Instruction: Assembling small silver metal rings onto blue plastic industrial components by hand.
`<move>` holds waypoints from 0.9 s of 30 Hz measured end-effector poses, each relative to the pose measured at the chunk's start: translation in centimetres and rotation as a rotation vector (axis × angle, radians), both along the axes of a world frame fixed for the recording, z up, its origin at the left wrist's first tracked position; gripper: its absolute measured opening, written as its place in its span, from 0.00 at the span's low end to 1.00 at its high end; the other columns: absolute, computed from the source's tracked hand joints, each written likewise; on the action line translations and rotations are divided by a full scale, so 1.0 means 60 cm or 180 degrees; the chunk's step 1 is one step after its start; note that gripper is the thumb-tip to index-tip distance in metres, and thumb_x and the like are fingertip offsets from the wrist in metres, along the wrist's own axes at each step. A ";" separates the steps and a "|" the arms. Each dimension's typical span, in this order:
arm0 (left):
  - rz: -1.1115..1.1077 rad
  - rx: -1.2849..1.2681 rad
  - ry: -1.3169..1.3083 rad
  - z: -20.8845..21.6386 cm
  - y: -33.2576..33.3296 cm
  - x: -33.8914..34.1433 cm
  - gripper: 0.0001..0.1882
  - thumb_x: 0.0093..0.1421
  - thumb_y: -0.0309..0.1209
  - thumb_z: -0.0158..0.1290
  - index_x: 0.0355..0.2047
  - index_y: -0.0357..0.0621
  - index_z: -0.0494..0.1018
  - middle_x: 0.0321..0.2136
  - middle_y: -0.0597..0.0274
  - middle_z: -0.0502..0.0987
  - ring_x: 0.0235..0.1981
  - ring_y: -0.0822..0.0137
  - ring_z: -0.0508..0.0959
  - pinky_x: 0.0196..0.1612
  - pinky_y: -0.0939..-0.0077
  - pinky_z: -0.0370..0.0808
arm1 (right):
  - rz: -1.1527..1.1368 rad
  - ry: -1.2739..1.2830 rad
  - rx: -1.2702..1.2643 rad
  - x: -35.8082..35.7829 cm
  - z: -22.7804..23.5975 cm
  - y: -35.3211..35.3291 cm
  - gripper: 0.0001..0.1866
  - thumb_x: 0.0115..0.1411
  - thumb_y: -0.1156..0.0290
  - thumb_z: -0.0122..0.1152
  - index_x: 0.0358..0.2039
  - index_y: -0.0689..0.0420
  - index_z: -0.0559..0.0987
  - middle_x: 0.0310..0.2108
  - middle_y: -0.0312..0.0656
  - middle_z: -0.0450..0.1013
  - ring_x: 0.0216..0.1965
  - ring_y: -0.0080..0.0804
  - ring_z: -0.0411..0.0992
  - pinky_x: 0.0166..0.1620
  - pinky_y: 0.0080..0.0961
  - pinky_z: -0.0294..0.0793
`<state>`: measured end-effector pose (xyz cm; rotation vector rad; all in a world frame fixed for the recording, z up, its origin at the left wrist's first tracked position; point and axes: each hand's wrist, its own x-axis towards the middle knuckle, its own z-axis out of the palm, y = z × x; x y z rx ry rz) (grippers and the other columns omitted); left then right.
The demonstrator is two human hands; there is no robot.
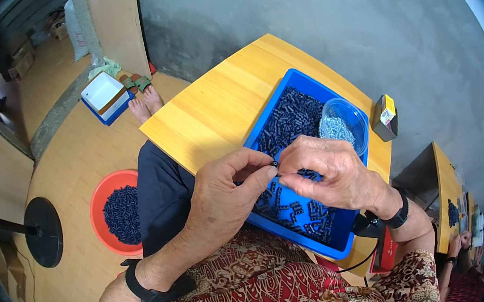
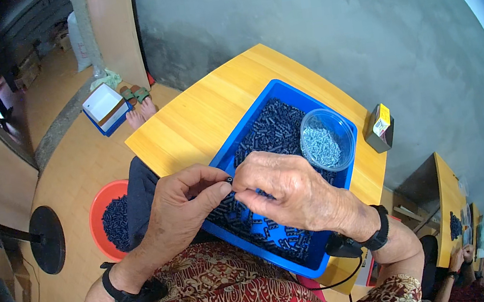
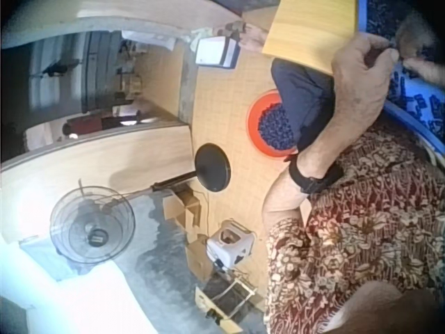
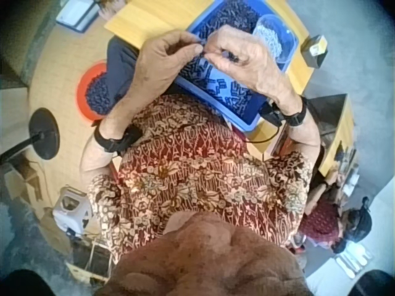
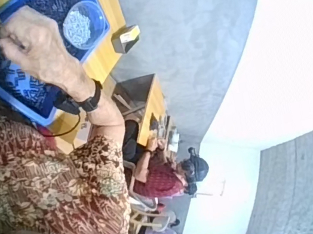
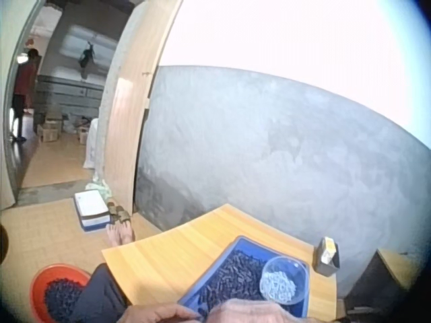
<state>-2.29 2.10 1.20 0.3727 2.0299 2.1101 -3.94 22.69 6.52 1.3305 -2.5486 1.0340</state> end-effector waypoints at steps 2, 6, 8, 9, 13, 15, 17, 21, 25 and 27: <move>-0.0023 0.0039 -0.0042 0.000 -0.002 -0.002 0.11 0.64 0.29 0.61 0.44 0.36 0.79 0.35 0.68 0.81 0.37 0.80 0.76 0.42 0.83 0.74 | -0.0013 0.0112 0.0000 0.002 -0.002 -0.004 0.07 0.54 0.82 0.66 0.31 0.62 0.75 0.30 0.43 0.73 0.33 0.42 0.75 0.35 0.34 0.77; -0.0114 0.0381 -0.0237 -0.007 -0.004 -0.003 0.13 0.63 0.28 0.61 0.46 0.35 0.78 0.38 0.65 0.81 0.39 0.79 0.77 0.45 0.81 0.75 | -0.0073 0.0352 0.0009 0.004 -0.006 -0.010 0.08 0.54 0.82 0.67 0.31 0.62 0.75 0.30 0.44 0.73 0.33 0.42 0.75 0.35 0.34 0.77; -0.0125 0.0521 -0.0243 -0.007 -0.003 -0.002 0.12 0.63 0.26 0.59 0.46 0.34 0.77 0.37 0.64 0.81 0.38 0.78 0.78 0.44 0.82 0.75 | -0.0091 0.0375 -0.0018 0.005 -0.009 -0.011 0.08 0.54 0.82 0.67 0.32 0.62 0.75 0.30 0.44 0.74 0.33 0.42 0.76 0.35 0.34 0.78; -0.0145 0.0657 -0.0249 -0.006 -0.003 -0.002 0.12 0.64 0.25 0.58 0.46 0.32 0.76 0.36 0.63 0.81 0.37 0.77 0.78 0.42 0.83 0.76 | -0.0118 0.0397 -0.0048 0.005 -0.010 -0.011 0.08 0.53 0.82 0.67 0.32 0.62 0.76 0.31 0.44 0.74 0.33 0.42 0.76 0.35 0.34 0.78; -0.0174 0.0799 -0.0232 -0.012 -0.001 -0.005 0.12 0.63 0.24 0.58 0.47 0.32 0.76 0.38 0.62 0.81 0.38 0.77 0.78 0.43 0.83 0.76 | -0.0156 0.0422 -0.0165 0.008 -0.012 -0.012 0.09 0.54 0.82 0.68 0.34 0.61 0.77 0.31 0.43 0.75 0.33 0.39 0.77 0.34 0.31 0.78; -0.0158 0.0989 -0.0363 -0.014 0.000 -0.005 0.12 0.64 0.24 0.58 0.46 0.32 0.75 0.38 0.63 0.80 0.38 0.78 0.78 0.43 0.83 0.76 | -0.0473 0.0126 -0.0290 0.012 -0.014 -0.010 0.09 0.54 0.80 0.69 0.35 0.61 0.78 0.32 0.43 0.76 0.32 0.34 0.77 0.35 0.29 0.78; -0.0146 0.1049 -0.0430 -0.012 -0.001 -0.005 0.12 0.64 0.24 0.58 0.46 0.32 0.75 0.38 0.63 0.80 0.38 0.78 0.78 0.43 0.83 0.76 | -0.0565 -0.0024 -0.0329 0.013 -0.013 -0.006 0.09 0.54 0.79 0.70 0.35 0.61 0.78 0.31 0.42 0.76 0.32 0.31 0.77 0.35 0.27 0.77; -0.0130 0.1150 -0.0500 -0.011 0.003 -0.004 0.12 0.64 0.24 0.58 0.46 0.33 0.75 0.38 0.64 0.80 0.38 0.79 0.78 0.43 0.84 0.76 | -0.0708 -0.0508 -0.0458 0.014 -0.013 0.002 0.09 0.55 0.78 0.71 0.37 0.62 0.80 0.31 0.40 0.76 0.31 0.24 0.75 0.35 0.22 0.75; -0.0109 0.1123 -0.0475 -0.011 0.006 -0.003 0.11 0.64 0.24 0.58 0.46 0.33 0.75 0.38 0.64 0.80 0.38 0.78 0.78 0.43 0.84 0.76 | -0.0878 -0.1153 -0.0816 0.021 -0.025 -0.002 0.07 0.58 0.76 0.70 0.36 0.62 0.81 0.31 0.36 0.77 0.31 0.19 0.73 0.35 0.19 0.74; -0.0069 0.1135 -0.0426 -0.008 0.008 -0.002 0.11 0.64 0.24 0.58 0.46 0.33 0.76 0.37 0.64 0.80 0.38 0.79 0.78 0.43 0.84 0.76 | -0.0992 -0.1764 -0.1170 0.021 -0.030 -0.002 0.07 0.60 0.74 0.69 0.36 0.62 0.81 0.31 0.32 0.77 0.31 0.14 0.72 0.36 0.17 0.73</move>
